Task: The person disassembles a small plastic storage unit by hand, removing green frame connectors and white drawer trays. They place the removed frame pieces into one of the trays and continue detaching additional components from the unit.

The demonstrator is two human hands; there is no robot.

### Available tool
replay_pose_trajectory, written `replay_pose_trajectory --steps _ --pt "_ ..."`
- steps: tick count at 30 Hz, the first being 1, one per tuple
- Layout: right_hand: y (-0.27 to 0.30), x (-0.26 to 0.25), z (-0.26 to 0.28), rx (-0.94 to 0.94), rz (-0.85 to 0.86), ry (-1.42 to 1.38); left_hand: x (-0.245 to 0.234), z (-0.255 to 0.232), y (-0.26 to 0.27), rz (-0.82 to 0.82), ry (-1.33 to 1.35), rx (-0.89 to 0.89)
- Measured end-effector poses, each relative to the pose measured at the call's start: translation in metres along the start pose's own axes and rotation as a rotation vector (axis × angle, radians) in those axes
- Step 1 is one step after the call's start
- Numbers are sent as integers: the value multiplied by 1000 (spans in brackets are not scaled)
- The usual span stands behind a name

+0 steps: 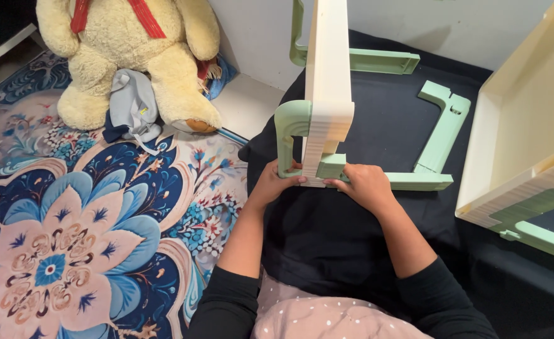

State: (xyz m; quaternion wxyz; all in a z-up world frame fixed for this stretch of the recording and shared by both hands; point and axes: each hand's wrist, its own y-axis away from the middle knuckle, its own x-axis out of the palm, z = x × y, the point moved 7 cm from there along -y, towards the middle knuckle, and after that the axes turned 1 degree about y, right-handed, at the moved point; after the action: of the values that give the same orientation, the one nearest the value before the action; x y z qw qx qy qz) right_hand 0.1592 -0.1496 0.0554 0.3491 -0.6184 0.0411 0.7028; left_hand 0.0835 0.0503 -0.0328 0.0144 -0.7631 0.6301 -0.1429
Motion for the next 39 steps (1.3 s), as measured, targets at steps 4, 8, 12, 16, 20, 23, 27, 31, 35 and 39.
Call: replay_pose_trajectory --steps 4,8,12,16,20,23,27,31,35,39 --pt "1 -13 6 10 -4 -78 9 -19 8 -80 -80 17" --pt "-2 -51 22 -11 -93 -26 17 -48 9 -207 -43 135" --pt "-13 -102 37 9 -87 30 34 -88 6 -267 138 355" --pt "-22 -146 45 41 -68 -14 58 -130 9 -185 249 416" --pt "-28 -160 48 51 -11 -16 75 -157 11 -193 310 365" --pt "-28 -160 46 42 -12 -6 81 -166 13 -209 303 357" --pt "-26 -155 36 28 -24 -6 77 -169 13 -234 235 360" --pt "-25 -174 12 53 -153 -208 49 -180 14 -266 318 420" --pt "-15 -186 6 28 -207 -360 49 -178 13 -217 402 410" --pt "-16 -171 1 103 -161 -452 54 -173 14 -218 305 392"
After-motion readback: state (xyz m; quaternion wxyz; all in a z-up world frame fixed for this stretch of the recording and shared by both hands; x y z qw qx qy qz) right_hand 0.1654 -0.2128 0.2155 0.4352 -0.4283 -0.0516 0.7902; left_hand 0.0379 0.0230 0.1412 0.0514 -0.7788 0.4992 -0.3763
